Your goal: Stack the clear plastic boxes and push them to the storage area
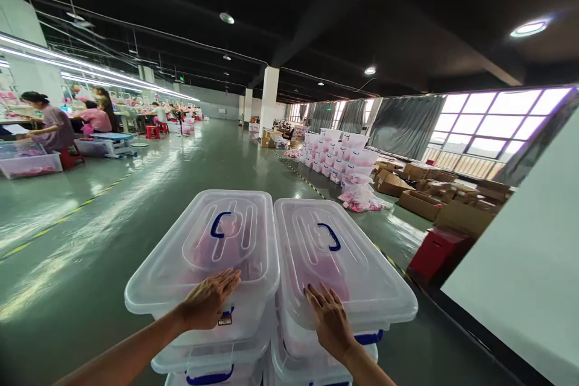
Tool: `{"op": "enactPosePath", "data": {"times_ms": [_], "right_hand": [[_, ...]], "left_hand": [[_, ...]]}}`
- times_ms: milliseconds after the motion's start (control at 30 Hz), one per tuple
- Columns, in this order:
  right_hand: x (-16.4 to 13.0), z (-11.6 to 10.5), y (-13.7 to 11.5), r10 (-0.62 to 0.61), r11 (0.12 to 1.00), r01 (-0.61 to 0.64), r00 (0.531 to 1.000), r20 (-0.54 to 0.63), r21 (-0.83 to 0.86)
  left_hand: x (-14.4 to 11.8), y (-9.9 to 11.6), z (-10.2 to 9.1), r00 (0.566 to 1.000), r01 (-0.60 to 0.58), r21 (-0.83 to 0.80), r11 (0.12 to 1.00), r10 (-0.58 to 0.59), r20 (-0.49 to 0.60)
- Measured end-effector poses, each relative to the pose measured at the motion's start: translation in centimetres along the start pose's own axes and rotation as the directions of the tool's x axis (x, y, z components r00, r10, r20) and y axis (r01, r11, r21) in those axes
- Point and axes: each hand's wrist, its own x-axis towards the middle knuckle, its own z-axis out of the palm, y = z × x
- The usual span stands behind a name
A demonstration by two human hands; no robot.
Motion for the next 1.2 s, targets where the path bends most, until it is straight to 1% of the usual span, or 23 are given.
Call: {"op": "enactPosePath", "data": {"times_ms": [100, 200, 267, 367, 433, 567, 700, 800, 900, 1033, 1100, 1200], "right_hand": [[-0.6, 0.0, 0.6, -0.001, 1.000, 0.001, 0.999, -0.050, -0.010], [-1.5, -0.1, 0.4, -0.004, 1.000, 0.003, 0.996, -0.087, -0.014], [-2.4, -0.3, -0.2, -0.004, 1.000, 0.003, 0.997, -0.080, -0.019], [-4.0, -0.7, -1.2, -0.010, 1.000, 0.009, 0.999, -0.033, -0.030], [-5.0, -1.0, -1.5, -0.016, 1.000, 0.015, 1.000, -0.025, -0.026], [-5.8, -2.1, -1.4, -0.018, 1.000, 0.019, 0.998, -0.061, 0.019], [-5.7, -4.1, -1.6, -0.005, 0.999, 0.006, 1.000, -0.018, 0.031], [-5.1, -4.9, -2.0, 0.018, 1.000, -0.018, 0.999, 0.032, 0.000], [-3.7, -3.8, -2.5, 0.037, 0.999, -0.037, 0.998, 0.051, -0.005], [-0.4, -1.0, -2.6, 0.045, 0.997, -0.048, 0.998, 0.054, 0.055], [1.2, 0.0, -2.3, 0.049, 0.996, -0.053, 0.997, 0.056, 0.069], [3.0, 0.7, -1.9, 0.060, 0.996, -0.063, 0.997, 0.052, 0.057]], "left_hand": [[0.3, 0.2, -0.4, 0.999, -0.045, -0.005, 0.999, 0.045, -0.024], [0.1, 0.1, -0.4, 0.993, -0.095, -0.010, 0.995, 0.094, -0.069], [-0.4, 0.1, -0.2, 0.991, -0.111, -0.003, 0.994, 0.110, -0.080], [-1.4, 0.3, 0.0, 0.992, -0.108, 0.003, 0.994, 0.108, -0.071], [-1.6, 0.2, -0.2, 0.992, -0.111, 0.004, 0.994, 0.111, -0.066], [-0.8, -0.4, -1.7, 0.992, -0.105, 0.011, 0.994, 0.106, -0.068], [-0.1, -1.0, -3.2, 0.989, -0.108, 0.022, 0.994, 0.109, -0.099], [0.0, -1.5, -2.8, 0.983, -0.108, 0.015, 0.994, 0.109, -0.146], [0.2, -2.2, -1.1, 0.985, -0.089, 0.010, 0.996, 0.089, -0.150], [0.8, -3.3, 1.1, 0.997, -0.047, -0.011, 0.999, 0.046, -0.064], [1.1, -3.4, 1.5, 0.999, -0.038, -0.017, 0.999, 0.038, -0.016], [1.2, -3.2, 1.5, 0.999, -0.036, -0.019, 0.999, 0.036, 0.011]]}}
